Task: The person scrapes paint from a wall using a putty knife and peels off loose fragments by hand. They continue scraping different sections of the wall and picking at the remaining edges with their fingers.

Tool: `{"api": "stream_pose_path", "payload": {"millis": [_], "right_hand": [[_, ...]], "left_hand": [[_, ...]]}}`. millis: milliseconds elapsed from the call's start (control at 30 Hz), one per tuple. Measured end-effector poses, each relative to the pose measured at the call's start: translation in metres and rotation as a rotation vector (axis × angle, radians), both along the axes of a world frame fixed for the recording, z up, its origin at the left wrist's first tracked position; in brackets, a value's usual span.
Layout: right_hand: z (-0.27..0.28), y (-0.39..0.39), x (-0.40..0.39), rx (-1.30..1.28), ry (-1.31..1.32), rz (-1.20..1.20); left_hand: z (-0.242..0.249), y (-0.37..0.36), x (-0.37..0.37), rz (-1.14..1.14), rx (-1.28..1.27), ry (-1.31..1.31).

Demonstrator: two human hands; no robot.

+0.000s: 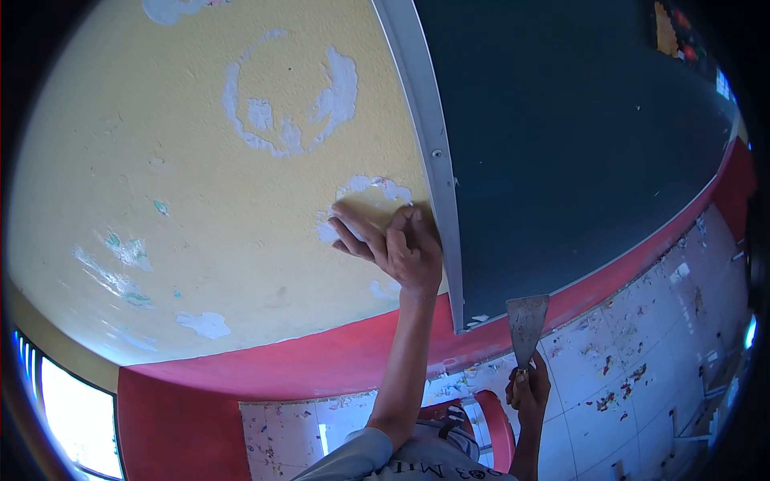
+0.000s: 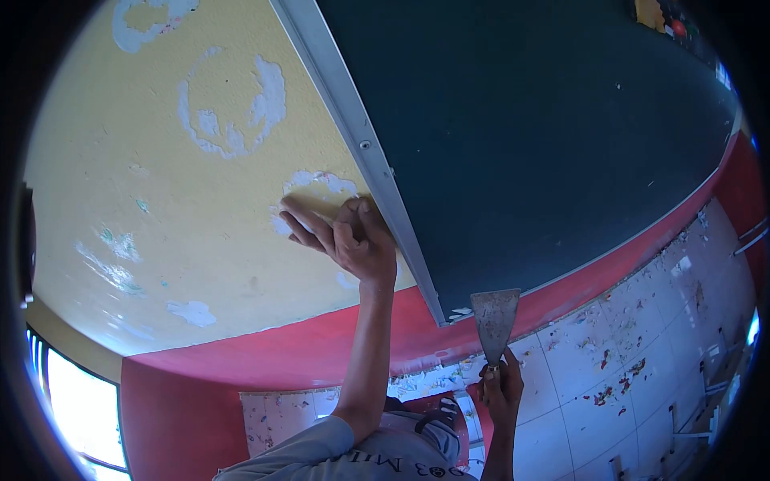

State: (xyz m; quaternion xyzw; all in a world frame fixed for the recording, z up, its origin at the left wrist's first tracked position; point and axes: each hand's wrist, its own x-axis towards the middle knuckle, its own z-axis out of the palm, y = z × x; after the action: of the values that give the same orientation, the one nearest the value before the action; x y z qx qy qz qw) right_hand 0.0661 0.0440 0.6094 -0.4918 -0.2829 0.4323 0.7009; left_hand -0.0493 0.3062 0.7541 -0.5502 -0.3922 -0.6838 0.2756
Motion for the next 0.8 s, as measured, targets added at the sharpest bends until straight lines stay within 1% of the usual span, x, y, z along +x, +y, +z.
{"api": "stream_pose_path", "payload": {"millis": [33, 133, 233, 367, 433, 533, 600, 633, 800], "right_hand": [[0.000, 0.002, -0.001, 0.009, -0.004, 0.009], [-0.003, 0.010, -0.005, 0.036, -0.008, 0.026], [0.007, 0.017, -0.010, 0.038, 0.004, 0.045], [0.019, 0.027, -0.022, 0.117, 0.038, 0.102], [0.024, 0.034, -0.030, 0.190, -0.002, 0.120], [0.041, 0.047, -0.044, 0.284, -0.051, 0.124], [0.050, 0.055, -0.051, 0.356, -0.058, 0.115], [0.050, 0.058, -0.049, 0.369, -0.105, 0.164], [0.063, 0.071, -0.056, 0.489, -0.059, 0.196]], "left_hand": [[-0.001, 0.001, 0.000, 0.012, 0.021, 0.033], [0.001, -0.009, -0.005, -0.101, -0.025, 0.047], [0.003, -0.013, -0.010, -0.162, 0.010, 0.062], [0.007, -0.012, -0.005, -0.126, 0.033, -0.017], [0.009, -0.013, -0.002, -0.070, 0.016, -0.023], [0.010, -0.010, 0.000, -0.049, 0.035, -0.035], [0.008, -0.007, -0.001, -0.070, 0.043, -0.049], [0.007, -0.006, -0.001, -0.080, 0.046, -0.056], [0.009, -0.004, 0.004, -0.055, 0.044, -0.087]]}}
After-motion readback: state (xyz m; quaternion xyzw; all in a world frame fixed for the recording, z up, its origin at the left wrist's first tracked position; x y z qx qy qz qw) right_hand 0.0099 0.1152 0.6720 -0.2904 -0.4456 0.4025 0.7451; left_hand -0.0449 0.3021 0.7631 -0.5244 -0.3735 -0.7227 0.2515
